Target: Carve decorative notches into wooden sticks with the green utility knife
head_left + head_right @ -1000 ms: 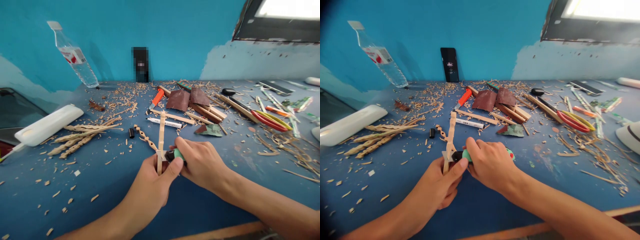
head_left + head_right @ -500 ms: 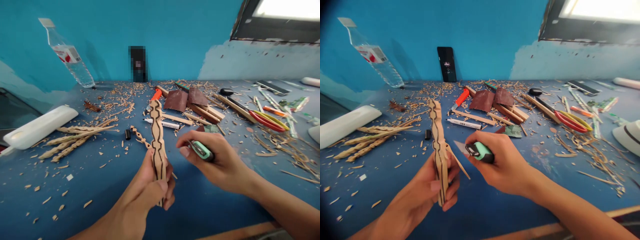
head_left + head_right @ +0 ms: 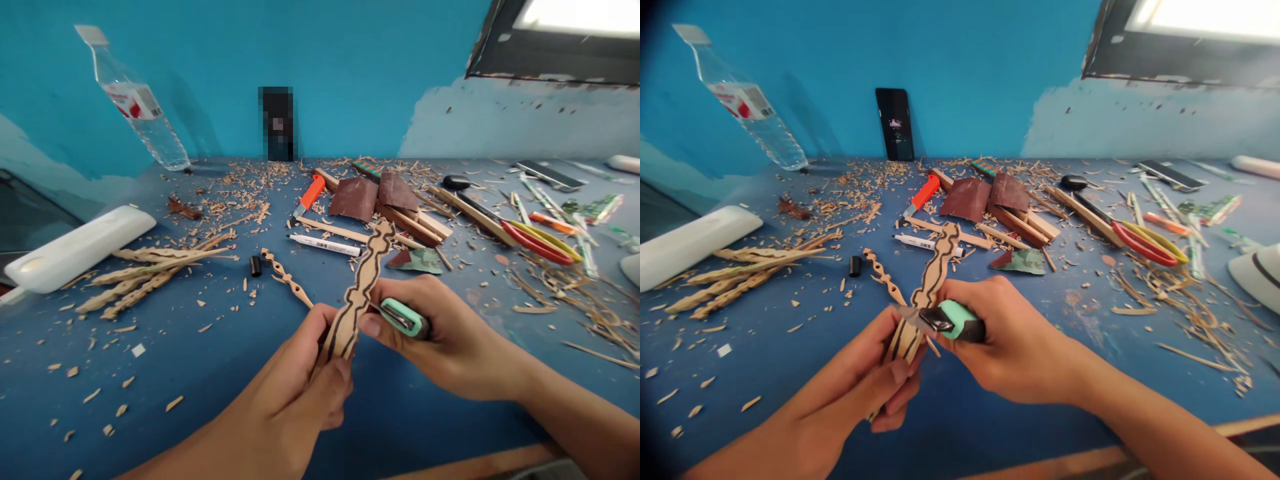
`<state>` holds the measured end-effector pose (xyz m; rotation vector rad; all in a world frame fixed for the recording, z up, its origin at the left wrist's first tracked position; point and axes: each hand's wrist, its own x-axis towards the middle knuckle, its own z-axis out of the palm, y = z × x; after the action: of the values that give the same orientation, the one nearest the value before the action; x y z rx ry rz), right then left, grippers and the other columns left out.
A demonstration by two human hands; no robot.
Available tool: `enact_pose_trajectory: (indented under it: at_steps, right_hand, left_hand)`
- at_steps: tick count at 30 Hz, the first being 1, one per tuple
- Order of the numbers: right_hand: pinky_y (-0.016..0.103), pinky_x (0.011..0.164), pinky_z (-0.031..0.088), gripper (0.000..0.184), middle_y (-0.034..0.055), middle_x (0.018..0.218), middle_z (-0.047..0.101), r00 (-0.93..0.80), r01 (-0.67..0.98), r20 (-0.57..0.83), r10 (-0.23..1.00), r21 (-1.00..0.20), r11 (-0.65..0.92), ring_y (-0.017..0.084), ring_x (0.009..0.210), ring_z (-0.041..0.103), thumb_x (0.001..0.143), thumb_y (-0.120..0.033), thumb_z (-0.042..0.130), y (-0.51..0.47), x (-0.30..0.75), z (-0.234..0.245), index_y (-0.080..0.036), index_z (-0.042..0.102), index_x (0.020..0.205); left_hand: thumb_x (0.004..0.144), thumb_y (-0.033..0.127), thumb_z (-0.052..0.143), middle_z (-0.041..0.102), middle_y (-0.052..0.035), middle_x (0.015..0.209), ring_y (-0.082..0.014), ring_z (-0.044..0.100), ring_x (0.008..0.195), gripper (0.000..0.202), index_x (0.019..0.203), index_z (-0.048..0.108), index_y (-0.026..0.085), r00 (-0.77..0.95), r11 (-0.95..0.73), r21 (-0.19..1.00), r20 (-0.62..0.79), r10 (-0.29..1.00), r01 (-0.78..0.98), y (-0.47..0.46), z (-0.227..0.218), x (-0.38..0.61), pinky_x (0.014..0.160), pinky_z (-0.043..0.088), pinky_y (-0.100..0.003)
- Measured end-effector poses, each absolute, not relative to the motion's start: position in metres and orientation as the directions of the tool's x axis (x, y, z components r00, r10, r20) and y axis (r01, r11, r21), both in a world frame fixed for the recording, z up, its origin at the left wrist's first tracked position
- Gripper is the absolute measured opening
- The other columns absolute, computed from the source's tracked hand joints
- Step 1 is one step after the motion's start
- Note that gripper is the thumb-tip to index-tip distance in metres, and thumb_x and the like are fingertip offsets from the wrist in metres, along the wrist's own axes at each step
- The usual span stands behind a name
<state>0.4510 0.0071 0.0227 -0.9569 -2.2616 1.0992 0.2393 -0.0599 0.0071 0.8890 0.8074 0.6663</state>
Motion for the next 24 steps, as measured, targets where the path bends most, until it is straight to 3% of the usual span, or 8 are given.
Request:
enact_pose_trajectory:
  at_steps: [5, 8, 10, 13, 16, 18, 21, 24]
  right_hand:
    - [0.022, 0.049, 0.032, 0.013, -0.0077, 0.063, 0.047, -0.717, 0.353, 0.024, 0.697, -0.849, 0.393, 0.009, 0.054, 0.038, 0.093, -0.018, 0.063, 0.014, 0.459, 0.032, -0.021, 0.059, 0.081]
    - [0.023, 0.049, 0.031, 0.012, -0.0068, 0.062, 0.050, -0.680, 0.440, -0.017, 0.733, -0.809, 0.389, 0.009, 0.053, 0.041, 0.093, -0.022, 0.064, 0.021, 0.465, 0.034, -0.021, 0.060, 0.081]
    - [0.023, 0.059, 0.039, 0.005, -0.0031, 0.075, 0.062, -0.628, 0.522, 0.062, 0.775, -0.706, 0.479, 0.012, 0.065, 0.053, 0.093, -0.022, 0.064, 0.027, 0.467, 0.033, -0.021, 0.068, 0.096]
    - [0.028, 0.081, 0.044, 0.027, 0.0041, 0.106, 0.071, -0.517, 0.618, 0.251, 0.818, -0.552, 0.560, 0.018, 0.093, 0.063, 0.093, -0.020, 0.064, 0.031, 0.465, 0.030, -0.021, 0.069, 0.120]
    - [0.026, 0.070, 0.044, 0.025, 0.0030, 0.095, 0.071, -0.473, 0.576, 0.215, 0.854, -0.658, 0.485, 0.015, 0.078, 0.061, 0.101, -0.035, 0.059, 0.024, 0.459, 0.032, -0.021, 0.068, 0.119]
    - [0.024, 0.061, 0.039, 0.021, -0.0012, 0.083, 0.067, -0.607, 0.491, 0.120, 0.786, -0.721, 0.489, 0.012, 0.066, 0.054, 0.099, -0.038, 0.062, 0.015, 0.455, 0.036, -0.022, 0.067, 0.111]
    - [0.022, 0.059, 0.033, 0.008, -0.0040, 0.078, 0.061, -0.775, 0.400, 0.125, 0.619, -0.661, 0.635, 0.010, 0.065, 0.049, 0.089, -0.018, 0.068, 0.005, 0.450, 0.039, -0.020, 0.061, 0.092]
    - [0.022, 0.060, 0.031, 0.021, -0.0050, 0.077, 0.060, -0.794, 0.362, 0.196, 0.576, -0.610, 0.705, 0.009, 0.066, 0.049, 0.081, -0.003, 0.064, 0.007, 0.454, 0.038, -0.020, 0.059, 0.091]
  left_hand:
    - [0.102, 0.044, 0.054, 0.038, 0.0058, 0.075, -0.0089, 0.027, 0.062, 0.019, 0.100, 0.053, 0.026, 0.452, 0.512, 0.842, -0.394, 0.800, -0.171, -0.053, 0.011, 0.231, 0.052, 0.027, -0.016]
    - [0.100, 0.043, 0.058, 0.045, 0.0064, 0.071, -0.0072, 0.033, 0.057, 0.018, 0.098, 0.056, 0.026, 0.398, 0.471, 0.841, -0.348, 0.849, -0.268, -0.045, 0.011, 0.225, 0.049, 0.031, -0.015]
    - [0.099, 0.039, 0.062, 0.056, 0.0041, 0.080, -0.0080, 0.051, 0.067, 0.013, 0.100, 0.061, 0.026, 0.370, 0.373, 0.874, -0.250, 0.895, -0.310, -0.041, 0.011, 0.224, 0.058, 0.045, -0.018]
    - [0.097, 0.033, 0.068, 0.070, 0.0022, 0.096, -0.0115, 0.064, 0.093, 0.010, 0.106, 0.067, 0.028, 0.328, 0.209, 0.939, -0.113, 0.938, -0.273, -0.039, 0.009, 0.224, 0.082, 0.053, -0.021]
    - [0.092, 0.025, 0.075, 0.075, 0.0039, 0.099, -0.0102, 0.066, 0.094, 0.010, 0.100, 0.071, 0.029, 0.265, 0.143, 0.951, -0.068, 0.962, -0.276, -0.038, 0.009, 0.227, 0.086, 0.055, -0.020]
    - [0.088, 0.022, 0.080, 0.075, 0.0036, 0.097, -0.0102, 0.067, 0.094, 0.007, 0.090, 0.074, 0.026, 0.234, 0.103, 0.947, -0.031, 0.972, -0.303, -0.037, 0.012, 0.230, 0.085, 0.055, -0.018]
    - [0.084, 0.022, 0.084, 0.074, 0.0046, 0.095, -0.0085, 0.067, 0.089, 0.009, 0.084, 0.076, 0.026, 0.207, 0.057, 0.958, 0.003, 0.978, -0.281, -0.036, 0.024, 0.230, 0.080, 0.055, -0.015]
    - [0.081, 0.023, 0.085, 0.073, 0.0038, 0.103, -0.0104, 0.068, 0.092, 0.013, 0.087, 0.074, 0.027, 0.217, 0.023, 0.996, -0.003, 0.976, -0.086, -0.038, 0.041, 0.218, 0.077, 0.056, -0.015]
